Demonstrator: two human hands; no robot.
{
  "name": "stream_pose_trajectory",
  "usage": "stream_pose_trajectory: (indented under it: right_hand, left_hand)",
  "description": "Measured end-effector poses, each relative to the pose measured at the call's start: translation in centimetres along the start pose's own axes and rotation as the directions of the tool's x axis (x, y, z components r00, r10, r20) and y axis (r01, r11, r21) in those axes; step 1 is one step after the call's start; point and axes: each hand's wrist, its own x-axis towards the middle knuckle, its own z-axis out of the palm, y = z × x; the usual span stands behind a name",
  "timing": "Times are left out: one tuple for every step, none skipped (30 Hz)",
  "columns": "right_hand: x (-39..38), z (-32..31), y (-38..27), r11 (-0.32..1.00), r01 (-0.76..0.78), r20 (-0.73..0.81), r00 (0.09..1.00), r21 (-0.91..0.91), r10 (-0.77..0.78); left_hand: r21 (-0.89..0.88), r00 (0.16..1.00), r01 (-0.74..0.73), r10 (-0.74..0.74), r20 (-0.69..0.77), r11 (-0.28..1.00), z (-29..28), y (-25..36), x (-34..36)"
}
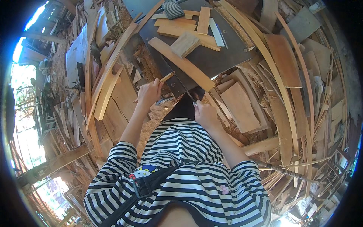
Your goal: Use a chisel and a wooden mallet to carve and shape a piece of wood.
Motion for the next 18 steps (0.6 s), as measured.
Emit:
stream_pose_trajectory:
  right_hand:
    - [-0.03, -0.04, 0.00, 1.000, -0.003, 0.000, 1.000, 0.002, 0.003]
    - [-0.08, -0.10, 0.03, 1.000, 0.003, 0.004, 1.000, 0.004, -0.003]
    - [-0.11, -0.15, 0.06, 1.000, 0.008, 0.007, 1.000, 0.006, -0.008]
    - [-0.14, -0.19, 0.12, 1.000, 0.006, 0.008, 1.000, 0.007, -0.006]
    - [-0.17, -0.23, 0.17, 1.000, 0.015, 0.007, 1.000, 0.020, -0.015]
    - [-0.19, -0.26, 0.20, 0.999, 0.024, 0.006, 1.000, 0.033, -0.024]
    - [-0.20, -0.34, 0.15, 0.999, 0.022, 0.007, 1.000, 0.033, -0.023]
    - [-0.20, -0.41, 0.09, 0.999, 0.018, 0.011, 1.000, 0.034, -0.019]
    - [-0.21, -0.48, 0.02, 0.999, 0.014, 0.015, 1.000, 0.034, -0.015]
    - [-0.19, -0.56, -0.04, 0.999, 0.013, 0.015, 1.000, 0.035, -0.013]
    - [-0.18, -0.62, -0.09, 0.999, 0.014, 0.008, 1.000, 0.035, -0.015]
    - [-0.20, -0.65, -0.10, 0.999, 0.016, 0.002, 1.000, 0.036, -0.016]
    - [-0.23, -0.63, -0.02, 0.999, 0.015, 0.002, 1.000, 0.037, -0.015]
    - [-0.28, -0.57, 0.09, 0.999, 0.023, -0.002, 1.000, 0.031, -0.023]
    - [-0.33, -0.53, 0.17, 0.999, 0.030, -0.006, 1.000, 0.025, -0.030]
    - [-0.35, -0.51, 0.20, 0.999, 0.029, -0.006, 1.000, 0.027, -0.029]
    - [-0.32, -0.45, 0.23, 0.999, 0.032, -0.003, 0.999, 0.024, -0.032]
    - [-0.31, -0.42, 0.27, 0.999, 0.034, -0.001, 0.999, 0.021, -0.034]
  left_hand:
    - [0.001, 1.000, -0.001, 0.001, 0.003, 1.000, 0.04, -0.03, 0.00]
    - [-0.001, 1.000, 0.008, -0.008, 0.012, 1.000, 0.06, -0.06, -0.01]
    - [-0.003, 1.000, 0.018, -0.018, 0.020, 1.000, 0.09, -0.08, -0.02]
    - [-0.002, 1.000, 0.017, -0.017, 0.022, 1.000, 0.02, -0.01, 0.00]
    - [-0.007, 0.999, 0.024, -0.024, 0.024, 1.000, -0.05, 0.06, 0.02]
    - [-0.012, 0.999, 0.031, -0.031, 0.025, 0.999, -0.12, 0.13, 0.04]
    - [-0.012, 0.999, 0.031, -0.030, 0.027, 0.999, -0.10, 0.14, 0.05]
    - [-0.010, 0.999, 0.037, -0.037, 0.033, 0.999, -0.09, 0.13, 0.07]
    - [-0.009, 0.998, 0.043, -0.043, 0.039, 0.999, -0.08, 0.13, 0.08]
    - [-0.008, 0.998, 0.043, -0.042, 0.040, 0.999, -0.07, 0.12, 0.08]
    - [-0.013, 0.999, 0.043, -0.043, 0.034, 0.999, -0.06, 0.10, 0.07]
    - [-0.017, 0.999, 0.044, -0.044, 0.027, 0.999, -0.06, 0.09, 0.06]
    - [-0.017, 0.999, 0.043, -0.043, 0.028, 0.999, -0.07, 0.10, 0.08]
    - [-0.017, 0.998, 0.050, -0.049, 0.035, 0.999, -0.08, 0.11, 0.09]
    - [-0.017, 0.998, 0.056, -0.056, 0.042, 0.998, -0.09, 0.12, 0.10]
    - [-0.017, 0.998, 0.055, -0.054, 0.043, 0.998, -0.10, 0.16, 0.12]
    - [-0.021, 0.997, 0.061, -0.060, 0.041, 0.998, -0.11, 0.20, 0.13]
    - [-0.026, 0.997, 0.066, -0.065, 0.038, 0.997, -0.14, 0.24, 0.13]
